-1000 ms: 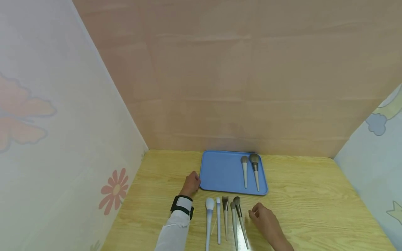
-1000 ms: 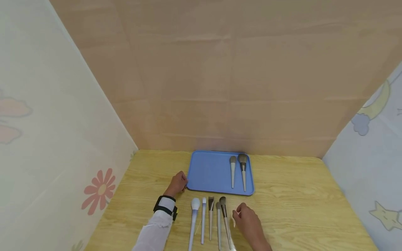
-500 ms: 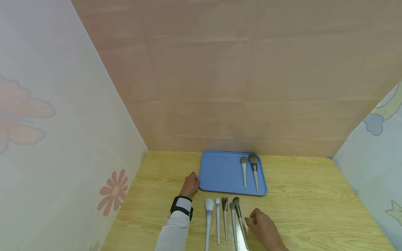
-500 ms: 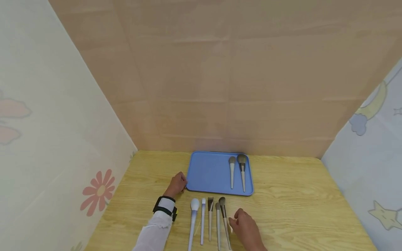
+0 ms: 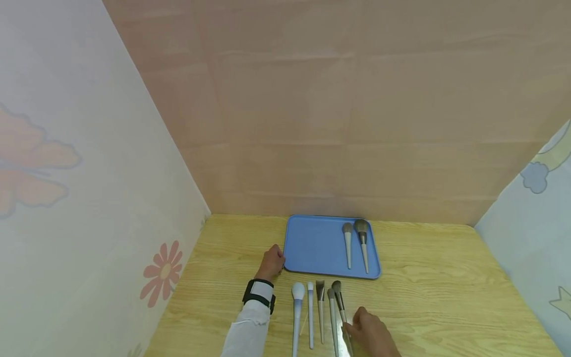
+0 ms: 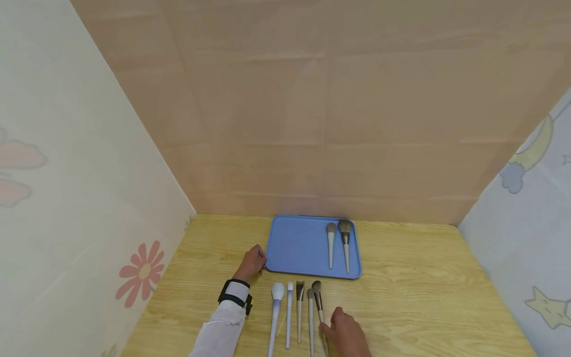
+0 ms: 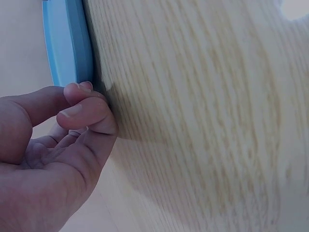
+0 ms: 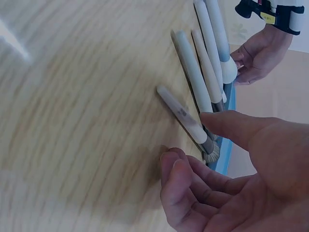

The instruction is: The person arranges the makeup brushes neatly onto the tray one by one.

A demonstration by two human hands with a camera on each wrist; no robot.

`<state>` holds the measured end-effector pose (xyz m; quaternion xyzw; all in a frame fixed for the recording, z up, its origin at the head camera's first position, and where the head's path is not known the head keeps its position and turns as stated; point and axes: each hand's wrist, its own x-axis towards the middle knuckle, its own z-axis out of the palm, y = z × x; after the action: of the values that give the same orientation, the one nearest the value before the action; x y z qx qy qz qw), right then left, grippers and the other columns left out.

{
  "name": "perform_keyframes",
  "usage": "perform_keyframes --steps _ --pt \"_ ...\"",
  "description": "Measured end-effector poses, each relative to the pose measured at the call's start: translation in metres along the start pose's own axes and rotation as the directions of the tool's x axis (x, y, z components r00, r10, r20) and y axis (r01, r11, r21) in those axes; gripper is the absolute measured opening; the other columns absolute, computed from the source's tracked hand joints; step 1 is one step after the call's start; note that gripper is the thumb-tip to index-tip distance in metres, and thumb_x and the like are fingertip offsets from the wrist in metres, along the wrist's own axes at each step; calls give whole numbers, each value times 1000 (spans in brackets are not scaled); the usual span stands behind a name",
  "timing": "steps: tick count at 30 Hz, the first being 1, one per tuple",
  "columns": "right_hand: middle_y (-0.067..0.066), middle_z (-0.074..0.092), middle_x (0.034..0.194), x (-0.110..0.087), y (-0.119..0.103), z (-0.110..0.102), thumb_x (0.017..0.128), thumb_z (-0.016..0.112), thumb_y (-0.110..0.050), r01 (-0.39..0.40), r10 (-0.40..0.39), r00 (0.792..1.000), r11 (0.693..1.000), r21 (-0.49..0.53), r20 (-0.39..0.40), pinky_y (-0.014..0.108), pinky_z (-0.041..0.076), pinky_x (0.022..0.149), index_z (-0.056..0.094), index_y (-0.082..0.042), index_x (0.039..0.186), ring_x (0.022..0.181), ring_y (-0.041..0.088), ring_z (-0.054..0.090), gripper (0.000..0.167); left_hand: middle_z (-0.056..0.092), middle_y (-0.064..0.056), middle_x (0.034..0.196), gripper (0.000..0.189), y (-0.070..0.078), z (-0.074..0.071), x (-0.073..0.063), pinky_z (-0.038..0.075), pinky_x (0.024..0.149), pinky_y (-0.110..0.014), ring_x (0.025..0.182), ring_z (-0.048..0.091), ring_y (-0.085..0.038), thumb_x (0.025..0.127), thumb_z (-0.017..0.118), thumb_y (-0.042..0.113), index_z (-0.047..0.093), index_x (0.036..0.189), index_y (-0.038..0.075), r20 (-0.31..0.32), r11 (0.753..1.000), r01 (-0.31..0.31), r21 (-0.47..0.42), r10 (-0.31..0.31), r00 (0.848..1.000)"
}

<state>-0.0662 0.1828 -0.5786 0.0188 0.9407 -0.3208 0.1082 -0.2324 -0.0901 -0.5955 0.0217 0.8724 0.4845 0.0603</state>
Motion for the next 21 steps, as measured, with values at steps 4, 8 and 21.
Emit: perform_keyframes --steps 4,8,21 --pt "0 53 68 -2 -2 2 86 74 -23 -2 2 1000 1000 24 23 31 43 55 52 -5 84 61 15 49 28 52 -8 62 11 5 0 -1 37 47 -26 48 49 -16 93 52 -4 47 84 1 -3 998 51 24 -51 999" --pt "1 53 68 -4 -4 3 86 73 -19 1 -2 1000 999 42 27 31 43 55 52 -4 85 61 16 49 26 50 -6 63 12 10 0 -5 36 48 -25 49 47 -14 94 53 -3 47 85 1 -6 997 60 45 -60 998" --pt "4 57 71 1 -5 7 88 68 -10 -39 28 992 995 90 125 33 47 59 55 -2 82 65 17 54 17 51 -6 65 11 10 -1 -4 37 48 -24 48 46 -13 95 52 -1 47 85 3 14 996 80 24 -81 997"
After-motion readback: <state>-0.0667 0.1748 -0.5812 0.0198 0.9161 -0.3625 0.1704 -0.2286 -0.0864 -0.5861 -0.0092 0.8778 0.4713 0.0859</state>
